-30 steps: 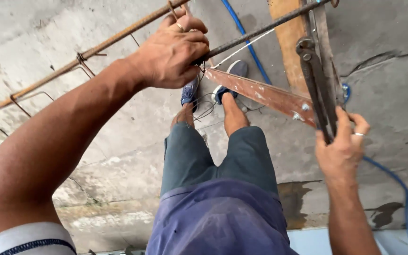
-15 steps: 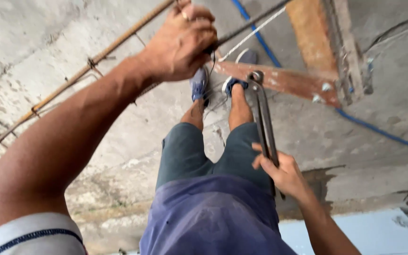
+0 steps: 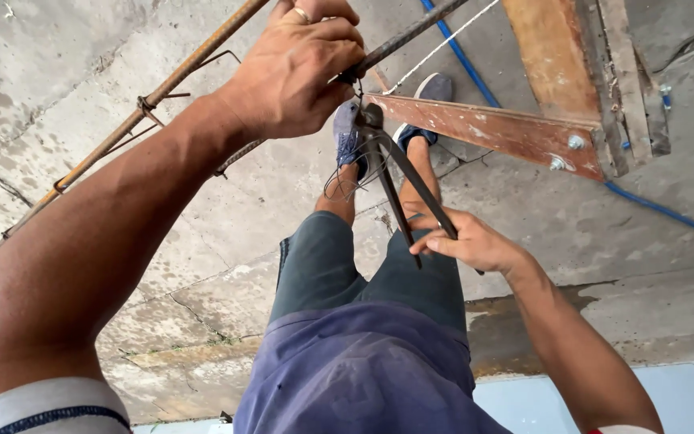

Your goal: The person uses pliers to twist and secure wire ties around intersecting steel rebar rods on a construction site. They repeatedly wrap the wire and use the tool to tighten the connections between the metal bars.

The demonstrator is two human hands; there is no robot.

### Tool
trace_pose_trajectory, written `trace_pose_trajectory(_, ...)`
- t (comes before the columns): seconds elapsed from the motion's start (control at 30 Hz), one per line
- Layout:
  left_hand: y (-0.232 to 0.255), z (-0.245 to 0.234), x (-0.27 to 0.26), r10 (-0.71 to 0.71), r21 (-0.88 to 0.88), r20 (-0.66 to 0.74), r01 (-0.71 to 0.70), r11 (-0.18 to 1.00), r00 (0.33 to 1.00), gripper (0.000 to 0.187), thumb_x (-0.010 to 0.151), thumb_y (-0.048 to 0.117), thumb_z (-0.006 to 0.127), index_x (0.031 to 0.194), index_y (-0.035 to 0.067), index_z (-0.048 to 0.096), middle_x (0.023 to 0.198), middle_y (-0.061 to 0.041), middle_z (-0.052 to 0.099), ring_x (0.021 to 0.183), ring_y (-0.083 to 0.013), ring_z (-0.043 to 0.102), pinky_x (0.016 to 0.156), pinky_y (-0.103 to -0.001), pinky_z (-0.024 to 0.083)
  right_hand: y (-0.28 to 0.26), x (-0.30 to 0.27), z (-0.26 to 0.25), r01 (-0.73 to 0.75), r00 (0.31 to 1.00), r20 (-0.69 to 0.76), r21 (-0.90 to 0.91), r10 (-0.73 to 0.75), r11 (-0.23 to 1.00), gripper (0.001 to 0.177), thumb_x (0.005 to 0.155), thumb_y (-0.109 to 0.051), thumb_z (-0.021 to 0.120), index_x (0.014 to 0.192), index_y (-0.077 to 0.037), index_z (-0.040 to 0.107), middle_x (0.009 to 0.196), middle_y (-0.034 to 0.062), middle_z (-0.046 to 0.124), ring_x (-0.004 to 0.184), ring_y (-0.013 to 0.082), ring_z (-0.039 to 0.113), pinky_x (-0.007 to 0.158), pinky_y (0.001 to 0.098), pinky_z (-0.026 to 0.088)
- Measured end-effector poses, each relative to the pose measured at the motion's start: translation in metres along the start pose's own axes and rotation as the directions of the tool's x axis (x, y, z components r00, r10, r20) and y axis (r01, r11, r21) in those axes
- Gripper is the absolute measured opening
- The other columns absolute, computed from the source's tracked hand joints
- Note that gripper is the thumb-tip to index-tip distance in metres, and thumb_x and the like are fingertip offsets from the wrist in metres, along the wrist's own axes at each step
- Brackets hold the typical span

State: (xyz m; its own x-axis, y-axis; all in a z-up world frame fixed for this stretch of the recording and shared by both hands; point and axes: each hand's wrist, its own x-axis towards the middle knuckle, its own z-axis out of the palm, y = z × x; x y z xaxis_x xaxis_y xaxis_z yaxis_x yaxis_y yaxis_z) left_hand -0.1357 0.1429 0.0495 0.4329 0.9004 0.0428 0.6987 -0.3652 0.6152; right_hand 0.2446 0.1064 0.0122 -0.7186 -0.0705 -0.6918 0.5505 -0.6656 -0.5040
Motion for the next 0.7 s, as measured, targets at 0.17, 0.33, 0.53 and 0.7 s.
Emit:
trace_pose_trajectory(0.17, -0.002, 0.002, 0.0, -0.019, -0.005, 0.008, 0.019, 1.0, 1.0, 0.016, 0.094, 0.02, 0.064, 0.096, 0.004, 0.066, 0.107, -0.009, 0.069, 0.116, -0.032, 0.053, 0.087, -0.053, 0.033, 0.006, 0.011, -0.015, 0.062, 0.996, 0.063, -0.087, -0.057, 0.994, 0.056, 0.094, -0.013, 0.061, 0.148, -0.009, 0.047, 0.139, 0.0091, 0.065, 0.107, 0.0249, 0.078, 0.104, 0.0407, 0.052)
trace_pose_trajectory(0.33, 0.001, 0.0, 0.001, -0.011, -0.028, -0.008, 0.011, 1.0, 1.0, 0.015, 0.09, 0.017, 0.063, 0.098, 0.005, 0.066, 0.109, -0.008, 0.07, 0.113, -0.0309, 0.056, 0.085, -0.051, 0.035, 0.007, 0.017, -0.019, 0.138, 0.987, 0.085, -0.001, -0.137, 0.99, 0.064, 0.096, -0.005, 0.058, 0.156, -0.006, 0.034, 0.143, 0.0124, 0.06, 0.106, 0.0286, 0.074, 0.104, 0.0391, 0.049)
trace_pose_trajectory(0.53, 0.0, 0.0, 0.001, -0.006, -0.019, 0.0, 0.006, 1.0, 1.0, 0.012, 0.088, 0.016, 0.063, 0.093, 0.005, 0.062, 0.105, -0.008, 0.068, 0.114, -0.0314, 0.056, 0.086, -0.052, 0.035, 0.001, 0.022, -0.014, 0.171, 0.985, 0.004, -0.137, -0.172, 0.976, 0.06, 0.095, -0.005, 0.058, 0.152, -0.001, 0.038, 0.149, 0.012, 0.053, 0.107, 0.0235, 0.073, 0.105, 0.0342, 0.052)
trace_pose_trajectory(0.7, 0.0, 0.001, 0.002, -0.006, -0.012, 0.004, 0.006, 1.0, 1.0, 0.01, 0.09, 0.017, 0.061, 0.09, 0.007, 0.059, 0.098, -0.007, 0.064, 0.111, -0.0317, 0.057, 0.084, -0.051, 0.035, 0.003, 0.029, -0.017, 0.168, 0.985, -0.017, -0.149, -0.172, 0.974, 0.062, 0.096, -0.006, 0.058, 0.154, -0.005, 0.037, 0.136, 0.0095, 0.062, 0.105, 0.0188, 0.071, 0.106, 0.0325, 0.051)
